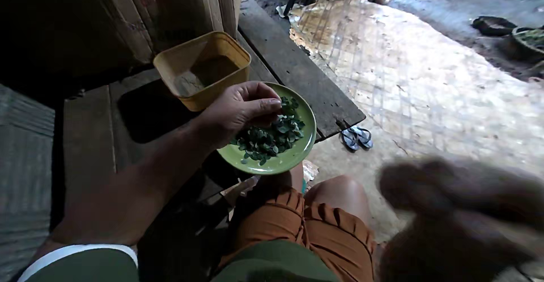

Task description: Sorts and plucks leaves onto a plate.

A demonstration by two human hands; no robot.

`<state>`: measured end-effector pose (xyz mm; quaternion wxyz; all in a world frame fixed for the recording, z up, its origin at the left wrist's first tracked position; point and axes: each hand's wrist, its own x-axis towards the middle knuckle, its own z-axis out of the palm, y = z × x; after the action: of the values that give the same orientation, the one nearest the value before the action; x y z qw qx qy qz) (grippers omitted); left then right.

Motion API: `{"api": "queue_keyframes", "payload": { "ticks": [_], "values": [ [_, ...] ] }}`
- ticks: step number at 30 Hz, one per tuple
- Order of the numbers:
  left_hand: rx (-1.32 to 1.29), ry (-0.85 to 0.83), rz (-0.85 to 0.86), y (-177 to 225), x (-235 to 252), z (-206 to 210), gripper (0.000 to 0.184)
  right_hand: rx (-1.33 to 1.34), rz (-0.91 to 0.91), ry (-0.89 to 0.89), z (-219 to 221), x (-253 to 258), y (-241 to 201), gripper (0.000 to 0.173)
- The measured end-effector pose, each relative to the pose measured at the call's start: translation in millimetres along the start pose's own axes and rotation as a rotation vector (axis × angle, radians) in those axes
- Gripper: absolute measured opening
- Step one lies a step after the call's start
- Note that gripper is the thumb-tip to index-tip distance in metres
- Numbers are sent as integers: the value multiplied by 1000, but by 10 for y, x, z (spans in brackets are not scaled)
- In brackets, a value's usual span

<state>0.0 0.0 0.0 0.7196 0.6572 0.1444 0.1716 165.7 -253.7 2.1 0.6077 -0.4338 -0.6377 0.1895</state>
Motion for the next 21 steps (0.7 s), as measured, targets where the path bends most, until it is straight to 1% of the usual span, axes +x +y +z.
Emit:
{"api": "queue_keyframes", "payload": {
  "ticks": [2, 3, 5, 7, 10, 13, 15, 18, 21],
  "values": [
    [-8, 12, 2, -6, 3, 27, 6, -198, 131, 173, 150, 163, 342, 14],
    [-9, 16, 5, -17, 4, 38, 6, -230, 188, 234, 241, 233, 481, 17],
    [-16, 20, 22, -50, 6, 54, 6, -273, 276, 241, 370, 355, 654, 24],
    [-20, 28, 30, -74, 1, 65, 5, -298, 337, 243, 458, 440, 708, 20],
    [-31, 44, 27, -81, -10, 81, 7, -234, 352, 263, 522, 505, 747, 8],
    [-50, 22, -7, -74, -22, 86, 6, -236, 346, 236, 506, 512, 768, 7],
    [-58, -15, -30, -59, -25, 95, 12, -260, 338, 222, 486, 515, 779, 8],
    [80, -34, 10, -83, -54, 126, 21, -289, 323, 196, 484, 524, 791, 8],
    [164, 15, 72, -136, -34, 145, 13, -287, 315, 161, 500, 527, 823, 7]
  ]
}}
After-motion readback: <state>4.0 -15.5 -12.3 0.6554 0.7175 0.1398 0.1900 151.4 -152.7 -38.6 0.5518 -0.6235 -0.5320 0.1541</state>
